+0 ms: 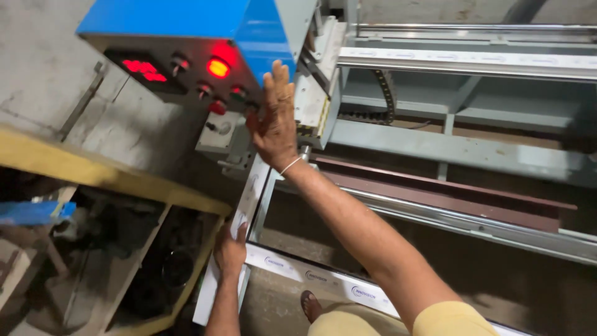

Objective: The recorder is assembling and welding plastic/PVC window frame components using a specialized industrial machine.

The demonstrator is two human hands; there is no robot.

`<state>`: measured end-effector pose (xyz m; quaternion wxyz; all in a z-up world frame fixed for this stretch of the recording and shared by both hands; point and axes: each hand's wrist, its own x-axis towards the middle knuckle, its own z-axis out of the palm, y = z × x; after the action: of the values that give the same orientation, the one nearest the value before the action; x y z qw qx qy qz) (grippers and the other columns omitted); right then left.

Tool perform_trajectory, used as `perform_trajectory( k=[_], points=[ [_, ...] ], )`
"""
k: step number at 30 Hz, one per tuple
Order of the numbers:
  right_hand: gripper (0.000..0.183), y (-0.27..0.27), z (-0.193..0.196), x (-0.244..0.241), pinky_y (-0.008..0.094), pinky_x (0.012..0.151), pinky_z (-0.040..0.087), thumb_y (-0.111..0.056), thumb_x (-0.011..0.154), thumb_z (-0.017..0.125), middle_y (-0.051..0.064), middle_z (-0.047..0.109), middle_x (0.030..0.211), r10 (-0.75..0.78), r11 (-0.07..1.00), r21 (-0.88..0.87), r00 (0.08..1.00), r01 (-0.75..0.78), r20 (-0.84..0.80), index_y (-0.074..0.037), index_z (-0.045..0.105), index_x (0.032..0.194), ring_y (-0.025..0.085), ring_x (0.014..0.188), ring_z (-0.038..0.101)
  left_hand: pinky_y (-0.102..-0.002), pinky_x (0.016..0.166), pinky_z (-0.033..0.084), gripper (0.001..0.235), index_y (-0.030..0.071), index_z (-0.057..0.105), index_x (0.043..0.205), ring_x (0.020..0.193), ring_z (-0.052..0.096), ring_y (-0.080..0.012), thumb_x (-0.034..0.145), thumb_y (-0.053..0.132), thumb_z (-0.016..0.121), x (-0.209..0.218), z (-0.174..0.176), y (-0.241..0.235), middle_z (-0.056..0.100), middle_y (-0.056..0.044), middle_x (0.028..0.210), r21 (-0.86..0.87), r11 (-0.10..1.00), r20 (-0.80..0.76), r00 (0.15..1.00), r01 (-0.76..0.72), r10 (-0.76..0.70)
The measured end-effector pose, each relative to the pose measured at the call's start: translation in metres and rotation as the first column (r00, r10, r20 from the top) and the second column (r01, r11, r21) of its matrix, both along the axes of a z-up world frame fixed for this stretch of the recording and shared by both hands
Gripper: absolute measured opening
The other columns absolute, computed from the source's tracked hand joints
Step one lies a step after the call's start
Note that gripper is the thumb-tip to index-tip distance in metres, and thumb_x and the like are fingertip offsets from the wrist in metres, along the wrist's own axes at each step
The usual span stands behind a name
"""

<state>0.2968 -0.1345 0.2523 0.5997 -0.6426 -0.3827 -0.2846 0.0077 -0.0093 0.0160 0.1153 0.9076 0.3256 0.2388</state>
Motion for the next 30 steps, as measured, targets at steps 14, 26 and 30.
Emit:
perform_trajectory(
  k=[14, 26, 30],
  points=[
    [0.081, -0.166, -0.078, -0.135, 0.05, 0.128, 0.02, -0.036, 0.099, 0.07, 0.023, 0.024, 0.171, 0.298, 0.747, -0.481, 0.878, -0.459, -0.375, -0.004, 0.029, 0.161, 0.039, 0.158, 0.026, -0.051, 0.09, 0.052, 0.049, 0.004, 0.071, 0.122, 0.107, 0.066, -0.0431, 0.093, 0.044, 0.071, 0.003, 0.006, -0.002, 0.071, -0.023, 0.116, -0.143, 0.99, -0.025, 1.0, 0.01, -0.014],
    [0.054, -0.315, -0.123, -0.194, 0.044, 0.099, 0.05, -0.051, 0.094, 0.061, 0.011, 0.07, 0.121, -0.449, 0.354, -0.88, 0.768, -0.317, -0.457, -0.01, 0.065, 0.129, 0.032, 0.111, 0.066, -0.05, 0.086, 0.054, 0.046, 0.006, 0.071, 0.12, 0.1, 0.069, -0.0404, 0.098, 0.046, 0.067, 0.005, -0.011, 0.002, 0.072, -0.02, 0.11, -0.027, 0.999, -0.052, 0.998, 0.031, -0.032],
    [0.049, -0.311, -0.124, -0.2, 0.044, 0.091, 0.053, -0.049, 0.092, 0.063, 0.012, 0.074, 0.106, -0.503, 0.366, -0.905, 0.772, -0.219, -0.39, -0.008, 0.071, 0.118, 0.032, 0.101, 0.069, -0.051, 0.083, 0.054, 0.044, 0.004, 0.069, 0.119, 0.096, 0.069, -0.0396, 0.1, 0.043, 0.065, 0.005, 0.001, 0.001, 0.071, -0.02, 0.108, 0.029, 0.997, -0.08, 0.994, 0.074, -0.072]
  ],
)
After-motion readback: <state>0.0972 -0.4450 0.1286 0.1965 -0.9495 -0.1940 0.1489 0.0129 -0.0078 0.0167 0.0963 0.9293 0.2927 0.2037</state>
